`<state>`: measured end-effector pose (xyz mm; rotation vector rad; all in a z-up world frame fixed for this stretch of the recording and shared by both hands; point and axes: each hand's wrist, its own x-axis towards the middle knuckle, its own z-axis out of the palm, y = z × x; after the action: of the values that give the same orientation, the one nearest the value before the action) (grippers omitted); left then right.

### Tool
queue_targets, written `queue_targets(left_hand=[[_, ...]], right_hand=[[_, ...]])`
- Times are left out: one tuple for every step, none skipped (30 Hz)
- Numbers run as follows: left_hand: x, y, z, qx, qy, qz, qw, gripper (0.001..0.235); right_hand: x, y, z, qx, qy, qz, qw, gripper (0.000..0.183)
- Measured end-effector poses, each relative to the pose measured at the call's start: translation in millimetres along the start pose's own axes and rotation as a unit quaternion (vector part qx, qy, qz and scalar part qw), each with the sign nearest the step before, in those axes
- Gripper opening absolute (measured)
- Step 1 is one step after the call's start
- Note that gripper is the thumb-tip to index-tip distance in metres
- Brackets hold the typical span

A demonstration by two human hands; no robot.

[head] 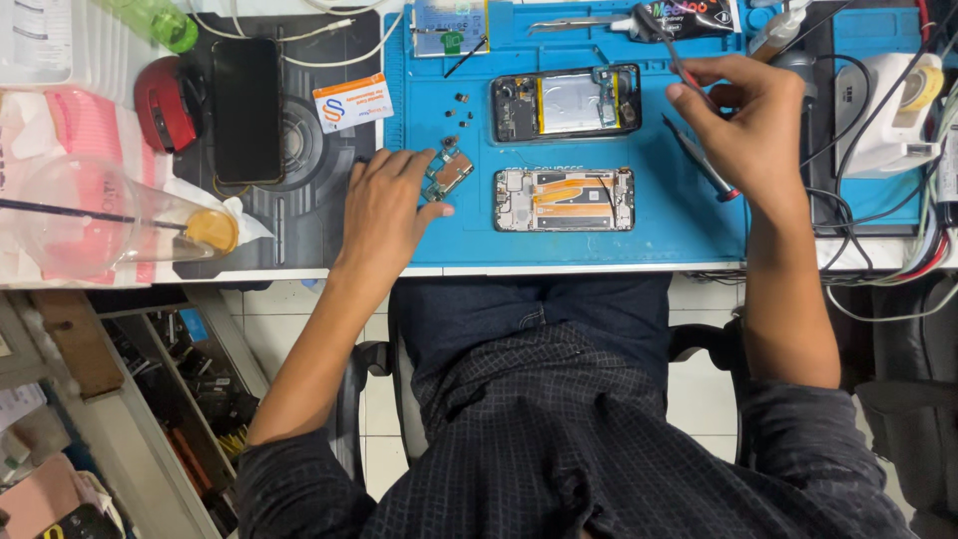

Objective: The person cleans a small circuit board using a brush, repeatedly brushing its surface and edges. The person holds the board in one hand and uses the brush with the other, turning the board to access different areas.

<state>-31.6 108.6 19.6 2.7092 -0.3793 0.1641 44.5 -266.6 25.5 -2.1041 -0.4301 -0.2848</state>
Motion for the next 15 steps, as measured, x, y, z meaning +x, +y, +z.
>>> queue_targets(left_hand=[[2,0,0,-0.007,-0.006,-0.003,1.0,0.068],[3,1,0,-0.015,-0.013,-0.006,1.0,0.07],[4,1,1,-0.011,-0.013,-0.005,1.0,0.068],[5,1,3,-0.007,-0.011,-0.004,1.0,0.067],[5,1,4,-0.003,-0.01,-0.003,1.0,0.065],[7,1,6,-0.003,-0.003,-0.007,1.0,0.062],[8,0,8,-0.004,0.004,-0.011,1.0,0.059],[9,-2,8,-0.002,0.012,-0.017,1.0,0.057],[10,-3,8,0.008,0.015,-0.018,1.0,0.056],[11,-3,8,0.017,0.017,-0.019,1.0,0.056],[12,-3,8,0.027,0.018,-0.021,0.999,0.056],[14,-2,8,0.036,0.016,-0.025,0.999,0.058],[16,-1,7,0.046,0.014,-0.028,0.998,0.059],[18,1,6,0.055,0.012,-0.033,0.998,0.061],[21,2,4,0.052,0.016,-0.031,0.998,0.062]], right_hand=[[-1,4,-3,0.006,0.002,0.019,1.0,0.014],[-1,7,-5,0.011,0.003,0.038,0.999,0.014],[-2,10,-7,0.017,0.004,0.057,0.998,0.014],[-2,12,-7,0.028,0.006,0.048,0.998,0.013],[-1,14,-5,0.04,0.008,0.039,0.998,0.013],[0,16,-6,0.049,0.01,0.03,0.998,0.012],[0,18,-7,0.02,0.012,0.033,0.999,0.013],[3,19,-4,-0.008,0.013,0.034,0.999,0.014],[5,20,0,-0.035,0.014,0.034,0.999,0.015],[8,21,4,-0.046,0.001,0.021,0.999,0.016],[14,22,8,-0.058,-0.013,0.008,0.998,0.017],[20,23,13,-0.069,-0.025,-0.007,0.997,0.018],[24,23,18,-0.093,-0.027,-0.011,0.995,0.018],[27,22,24,-0.116,-0.031,-0.015,0.993,0.019],[29,21,30,-0.14,-0.034,-0.018,0.989,0.021]])
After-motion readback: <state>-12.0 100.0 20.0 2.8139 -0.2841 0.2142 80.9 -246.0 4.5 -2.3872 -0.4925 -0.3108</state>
